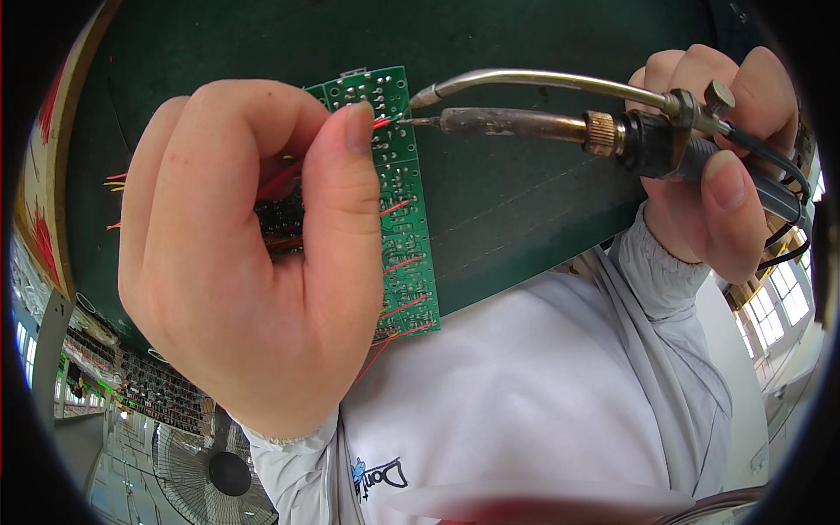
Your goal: The person solders colored wires onto a green printed circuit board using a soldering iron.
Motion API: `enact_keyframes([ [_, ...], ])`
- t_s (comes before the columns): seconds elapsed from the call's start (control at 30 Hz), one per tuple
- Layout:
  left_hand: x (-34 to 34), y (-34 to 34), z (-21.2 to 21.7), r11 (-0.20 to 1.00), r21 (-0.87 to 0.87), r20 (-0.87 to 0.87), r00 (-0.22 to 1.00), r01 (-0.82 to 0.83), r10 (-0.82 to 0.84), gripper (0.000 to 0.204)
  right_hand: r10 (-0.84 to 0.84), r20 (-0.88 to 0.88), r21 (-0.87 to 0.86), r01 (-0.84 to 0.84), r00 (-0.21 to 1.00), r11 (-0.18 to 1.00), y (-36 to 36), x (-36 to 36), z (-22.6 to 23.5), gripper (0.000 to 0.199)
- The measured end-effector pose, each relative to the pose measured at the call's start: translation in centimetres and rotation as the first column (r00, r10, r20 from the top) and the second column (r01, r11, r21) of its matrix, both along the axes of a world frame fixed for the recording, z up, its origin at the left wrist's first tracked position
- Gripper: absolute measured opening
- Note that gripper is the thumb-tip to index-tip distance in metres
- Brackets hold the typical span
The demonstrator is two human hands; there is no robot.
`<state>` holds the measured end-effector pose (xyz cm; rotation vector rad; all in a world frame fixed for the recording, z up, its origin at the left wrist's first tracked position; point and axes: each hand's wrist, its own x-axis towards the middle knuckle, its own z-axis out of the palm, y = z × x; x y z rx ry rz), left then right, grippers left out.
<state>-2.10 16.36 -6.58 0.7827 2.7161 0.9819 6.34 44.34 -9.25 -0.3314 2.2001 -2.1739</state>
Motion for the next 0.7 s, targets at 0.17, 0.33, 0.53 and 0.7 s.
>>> enact_keyframes([
  [0.17,0.30,0.45,0.41,0.998,-0.050,-0.014,1.000,-0.023,0.022,0.016,-0.036,-0.007,0.011,0.036,0.999,0.999,-0.15,0.08,0.07,0.028],
  [0.33,0.32,0.39,0.43,0.997,-0.065,-0.014,0.999,-0.030,0.029,0.015,-0.019,-0.005,0.025,0.019,1.000,1.000,-0.22,-0.11,0.30,0.028],
  [0.53,0.30,0.34,0.47,0.998,-0.063,-0.011,1.000,-0.022,0.021,0.015,-0.004,0.001,0.031,0.004,1.000,0.999,-0.26,-0.17,0.39,0.027],
  [0.7,0.30,0.36,0.41,0.997,-0.066,0.005,0.999,-0.031,0.031,0.015,0.044,-0.006,0.014,-0.044,0.999,0.999,0.44,-0.21,0.21,0.027],
])
